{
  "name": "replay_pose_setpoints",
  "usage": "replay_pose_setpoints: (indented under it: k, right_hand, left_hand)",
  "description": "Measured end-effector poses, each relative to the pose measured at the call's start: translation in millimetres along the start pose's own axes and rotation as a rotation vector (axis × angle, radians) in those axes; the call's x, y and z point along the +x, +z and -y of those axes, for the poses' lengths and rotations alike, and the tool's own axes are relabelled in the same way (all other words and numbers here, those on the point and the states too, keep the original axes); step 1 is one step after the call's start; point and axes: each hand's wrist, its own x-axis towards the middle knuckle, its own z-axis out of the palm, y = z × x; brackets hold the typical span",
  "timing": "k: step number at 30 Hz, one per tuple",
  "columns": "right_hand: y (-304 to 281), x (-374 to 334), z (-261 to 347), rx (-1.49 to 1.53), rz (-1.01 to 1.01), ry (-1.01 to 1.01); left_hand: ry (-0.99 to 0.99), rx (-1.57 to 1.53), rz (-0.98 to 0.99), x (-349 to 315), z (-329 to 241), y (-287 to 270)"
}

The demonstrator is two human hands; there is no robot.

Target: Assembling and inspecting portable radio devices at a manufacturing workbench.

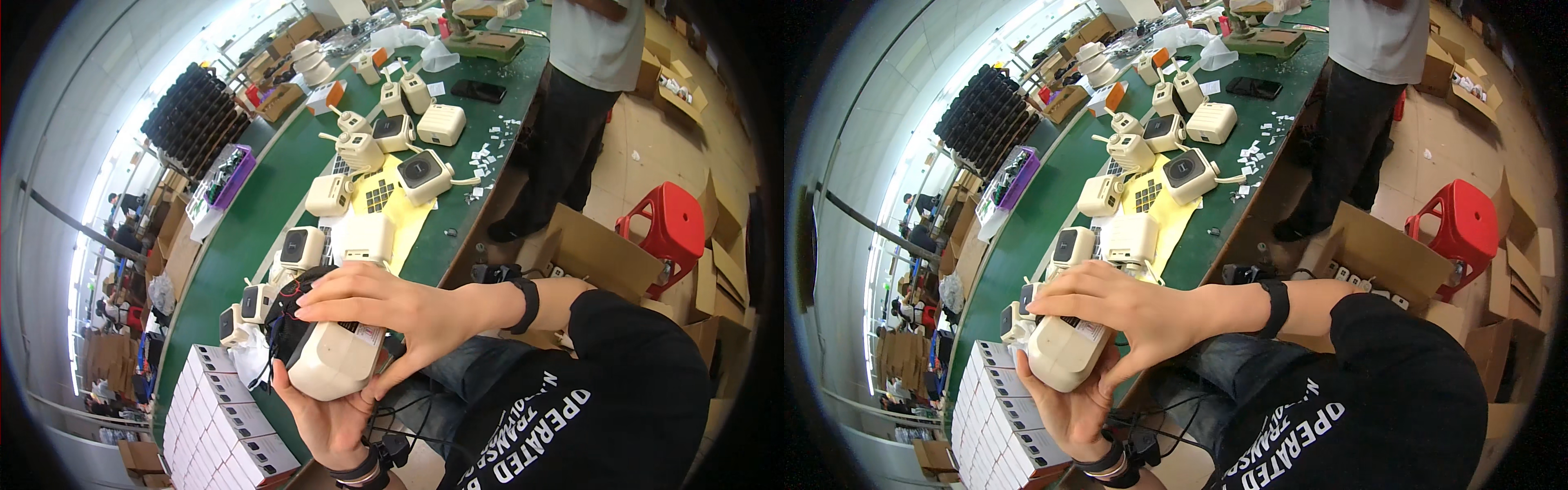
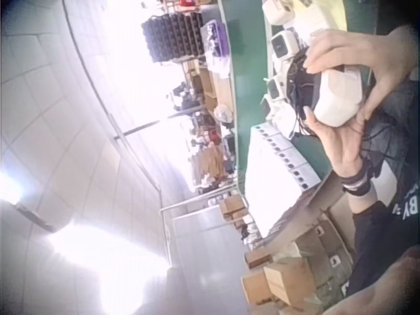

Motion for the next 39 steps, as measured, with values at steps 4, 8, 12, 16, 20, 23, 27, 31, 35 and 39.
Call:
replay_pose_setpoints:
  k: [4, 8, 12, 16, 20, 23, 27, 31, 35, 39]
  right_hand:
    - [-2.5, -4.9, -2.1, 0.124, -0.031, 0.134]
    - [12.4, -9.1, 2.3, 0.335, -0.460, 0.469]
    - [25.6, 5.6, -1.2, 0.375, -0.703, 0.490]
    - [59.7, 19.5, -16.9, 0.068, -0.784, 0.191]
    - [55.1, 34.8, -4.0, -0.081, -0.524, 0.119]
    - [41.9, 48.4, -7.2, -0.017, -0.345, 0.102]
    - [18.1, 77.2, -19.7, -0.127, -0.225, -0.130]
    - [-8.5, 87.4, -33.9, -0.074, 0.059, -0.108]
    - [-42.6, 72.0, -34.7, -0.157, 0.031, 0.128]
    - [-91.2, 62.7, -46.4, 0.232, -0.277, 0.327]
  left_hand:
    - [0.082, 0.034, -0.079, -6.2, -4.1, 6.0]
    - [0.169, 0.524, 0.118, -8.9, -5.9, -1.5]
    - [0.815, 1.156, -0.240, 14.2, 22.4, 7.7]
    - [0.931, 1.103, 0.043, 39.1, 17.3, 5.7]
    - [0.825, 0.808, -0.020, 42.4, -28.1, 2.3]
    - [0.618, 0.841, 0.139, 35.3, -66.2, 11.5]
    - [0.310, 0.632, 0.167, 33.0, -96.5, 17.8]
    - [0.171, 0.655, 0.059, 41.4, -87.5, 29.0]
    - [-0.001, 0.866, 0.146, 63.9, -81.9, 47.3]
    - [0.181, 1.087, 0.150, 81.6, -58.3, 94.7]
